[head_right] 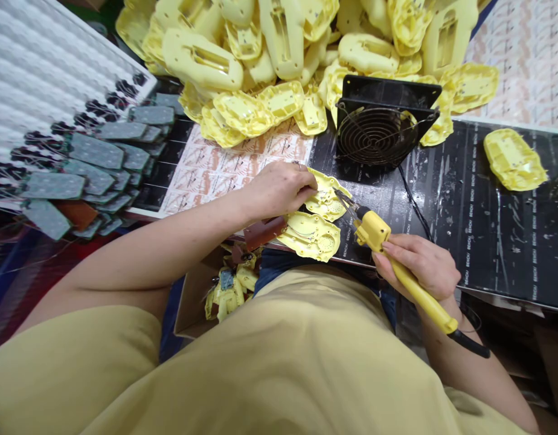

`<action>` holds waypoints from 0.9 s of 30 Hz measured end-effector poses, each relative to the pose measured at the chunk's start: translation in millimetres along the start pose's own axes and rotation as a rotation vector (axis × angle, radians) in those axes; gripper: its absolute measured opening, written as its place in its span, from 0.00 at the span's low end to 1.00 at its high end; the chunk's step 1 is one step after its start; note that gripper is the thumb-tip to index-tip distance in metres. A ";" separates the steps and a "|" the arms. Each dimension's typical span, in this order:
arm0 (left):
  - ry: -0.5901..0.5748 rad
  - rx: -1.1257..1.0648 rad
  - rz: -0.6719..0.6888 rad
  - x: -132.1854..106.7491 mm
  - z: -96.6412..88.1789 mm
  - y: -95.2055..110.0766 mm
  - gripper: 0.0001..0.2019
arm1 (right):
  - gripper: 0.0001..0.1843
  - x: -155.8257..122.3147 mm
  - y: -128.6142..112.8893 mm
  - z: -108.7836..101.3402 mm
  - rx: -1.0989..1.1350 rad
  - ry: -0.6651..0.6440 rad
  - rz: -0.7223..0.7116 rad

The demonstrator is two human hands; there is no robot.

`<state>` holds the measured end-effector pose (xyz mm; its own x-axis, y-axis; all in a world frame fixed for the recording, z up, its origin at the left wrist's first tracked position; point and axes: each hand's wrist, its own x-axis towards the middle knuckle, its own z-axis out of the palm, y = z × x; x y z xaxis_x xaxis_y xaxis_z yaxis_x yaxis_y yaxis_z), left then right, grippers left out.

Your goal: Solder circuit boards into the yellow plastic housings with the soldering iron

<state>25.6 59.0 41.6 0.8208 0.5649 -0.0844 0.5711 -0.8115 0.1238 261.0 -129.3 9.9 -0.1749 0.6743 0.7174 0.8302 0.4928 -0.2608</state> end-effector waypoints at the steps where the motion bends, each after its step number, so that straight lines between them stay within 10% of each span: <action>1: -0.002 -0.002 0.001 -0.4 0.2 -0.5 0.17 | 0.14 -0.3 -0.6 1.4 -0.008 0.023 0.007; 16: 0.086 -0.458 -0.039 -0.4 11.4 -14.1 0.08 | 0.21 -11.1 -8.4 1.2 -0.062 0.127 0.078; 27: -0.082 -0.200 -0.042 1.7 -4.7 -4.5 0.12 | 0.17 -4.6 -10.8 12.3 0.147 0.033 -0.020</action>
<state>24.4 64.3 45.6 0.7985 0.5766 -0.1729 0.5997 -0.7370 0.3118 246.3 -130.9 1.4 -0.1709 0.6466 0.7435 0.7402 0.5823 -0.3363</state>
